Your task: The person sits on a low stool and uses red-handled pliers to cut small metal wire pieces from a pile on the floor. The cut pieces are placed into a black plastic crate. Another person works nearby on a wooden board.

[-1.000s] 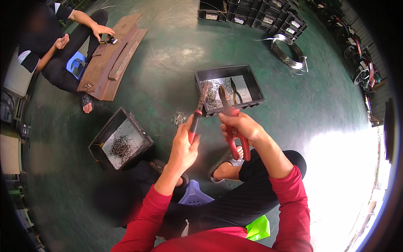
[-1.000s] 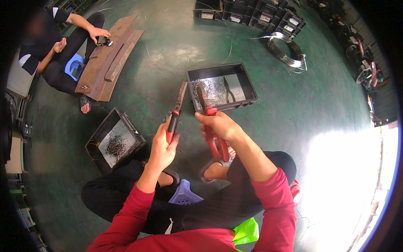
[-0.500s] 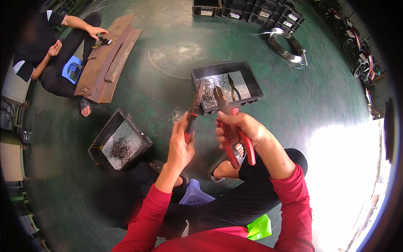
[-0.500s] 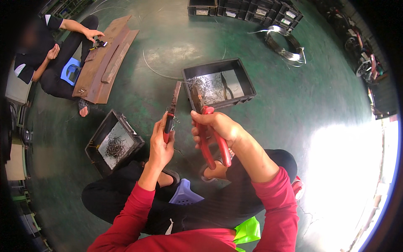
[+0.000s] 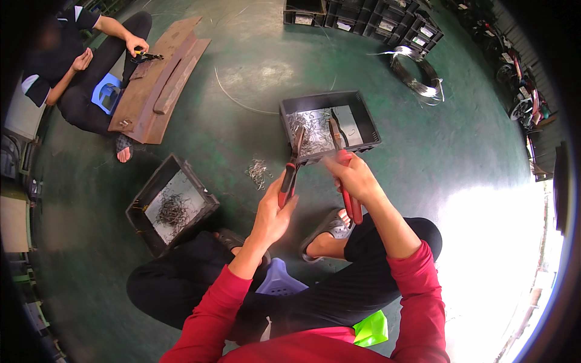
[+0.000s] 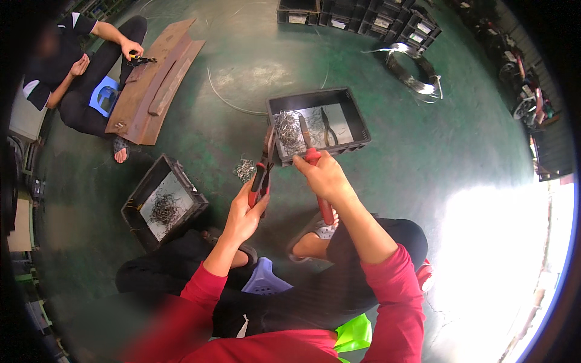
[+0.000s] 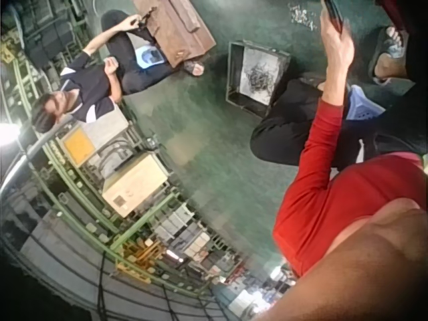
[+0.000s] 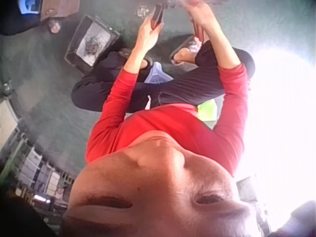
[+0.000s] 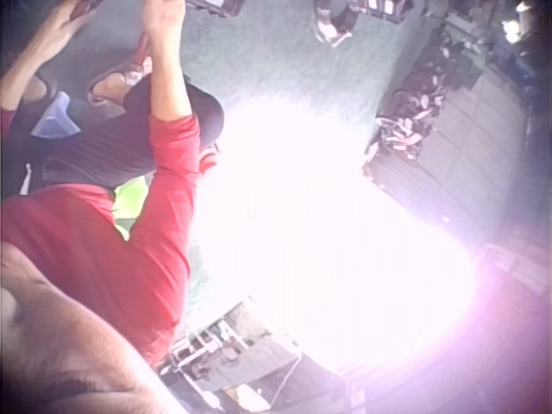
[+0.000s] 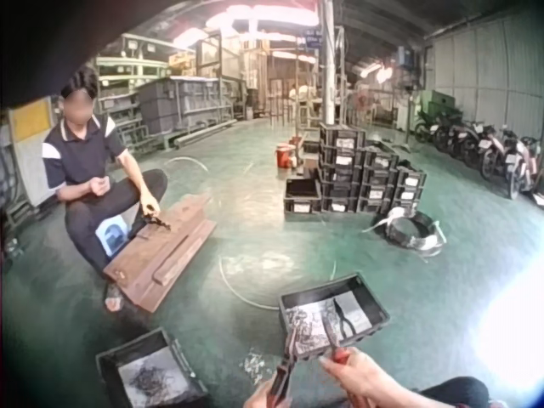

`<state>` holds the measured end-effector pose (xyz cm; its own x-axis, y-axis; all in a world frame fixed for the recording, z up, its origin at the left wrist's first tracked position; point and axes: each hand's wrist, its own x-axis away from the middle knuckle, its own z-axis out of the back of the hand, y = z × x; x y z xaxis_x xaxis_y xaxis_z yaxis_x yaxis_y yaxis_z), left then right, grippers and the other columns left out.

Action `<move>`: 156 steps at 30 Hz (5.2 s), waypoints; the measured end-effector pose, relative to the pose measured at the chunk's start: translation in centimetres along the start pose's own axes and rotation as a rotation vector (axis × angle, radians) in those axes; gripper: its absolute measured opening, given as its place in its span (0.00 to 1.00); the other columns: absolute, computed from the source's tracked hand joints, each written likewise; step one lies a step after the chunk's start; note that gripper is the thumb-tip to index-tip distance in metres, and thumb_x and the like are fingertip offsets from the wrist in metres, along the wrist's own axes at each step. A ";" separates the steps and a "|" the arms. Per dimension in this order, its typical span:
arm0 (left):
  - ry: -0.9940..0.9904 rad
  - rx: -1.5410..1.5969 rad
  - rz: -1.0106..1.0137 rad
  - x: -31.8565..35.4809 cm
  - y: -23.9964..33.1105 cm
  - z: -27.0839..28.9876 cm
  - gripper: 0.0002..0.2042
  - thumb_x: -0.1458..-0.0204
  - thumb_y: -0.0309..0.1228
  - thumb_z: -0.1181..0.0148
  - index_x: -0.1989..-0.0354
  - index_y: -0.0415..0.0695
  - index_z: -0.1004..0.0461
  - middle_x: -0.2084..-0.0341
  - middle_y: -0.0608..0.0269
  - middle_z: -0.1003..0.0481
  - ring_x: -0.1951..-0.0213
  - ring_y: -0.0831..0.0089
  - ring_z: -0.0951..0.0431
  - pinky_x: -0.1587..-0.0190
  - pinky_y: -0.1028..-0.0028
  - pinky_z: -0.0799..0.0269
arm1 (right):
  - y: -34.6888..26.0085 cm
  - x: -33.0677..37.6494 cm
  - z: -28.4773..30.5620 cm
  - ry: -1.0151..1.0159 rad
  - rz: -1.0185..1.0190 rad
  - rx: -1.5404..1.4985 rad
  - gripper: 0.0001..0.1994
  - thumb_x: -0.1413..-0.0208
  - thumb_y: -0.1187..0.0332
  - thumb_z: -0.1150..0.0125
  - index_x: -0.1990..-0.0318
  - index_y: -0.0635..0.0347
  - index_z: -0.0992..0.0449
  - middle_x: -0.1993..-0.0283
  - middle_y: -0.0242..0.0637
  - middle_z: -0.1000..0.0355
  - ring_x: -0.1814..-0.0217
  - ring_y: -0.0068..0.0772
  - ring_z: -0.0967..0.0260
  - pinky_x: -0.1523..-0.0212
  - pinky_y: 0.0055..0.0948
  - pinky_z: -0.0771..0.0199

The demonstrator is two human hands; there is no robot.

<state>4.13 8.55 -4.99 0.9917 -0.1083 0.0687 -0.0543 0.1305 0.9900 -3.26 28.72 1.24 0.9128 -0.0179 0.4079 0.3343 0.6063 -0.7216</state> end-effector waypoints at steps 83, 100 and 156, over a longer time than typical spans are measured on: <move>0.446 0.580 -0.298 -1.1 3.0 2.7 0.05 0.41 0.25 0.44 0.58 0.43 0.25 0.62 0.65 0.23 0.58 0.79 0.25 0.56 0.76 0.28 | -4.1 6.4 -3.9 -0.835 -0.145 -0.418 0.22 0.39 0.55 0.43 0.47 0.65 0.32 0.55 0.41 0.28 0.56 0.29 0.30 0.57 0.31 0.27; 0.378 0.618 -0.249 -1.1 1.8 2.4 0.08 0.40 0.27 0.44 0.53 0.44 0.26 0.54 0.64 0.26 0.54 0.79 0.26 0.56 0.76 0.28 | -3.9 6.7 -5.3 -0.706 -0.109 -0.497 0.16 0.41 0.56 0.41 0.63 0.64 0.27 0.71 0.34 0.28 0.68 0.24 0.31 0.64 0.27 0.31; -0.057 0.273 0.312 2.6 0.0 2.9 0.15 0.42 0.27 0.44 0.48 0.40 0.31 0.64 0.69 0.30 0.64 0.83 0.31 0.61 0.77 0.34 | 0.5 3.4 -8.8 -0.013 -0.077 -0.140 0.29 0.47 0.46 0.40 0.58 0.70 0.30 0.69 0.48 0.27 0.65 0.41 0.26 0.61 0.37 0.29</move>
<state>6.36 5.44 -4.45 0.9154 -0.1606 0.3692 -0.3872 -0.0998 0.9166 2.02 21.96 -2.66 0.8805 -0.0495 0.4715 0.4335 0.4865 -0.7586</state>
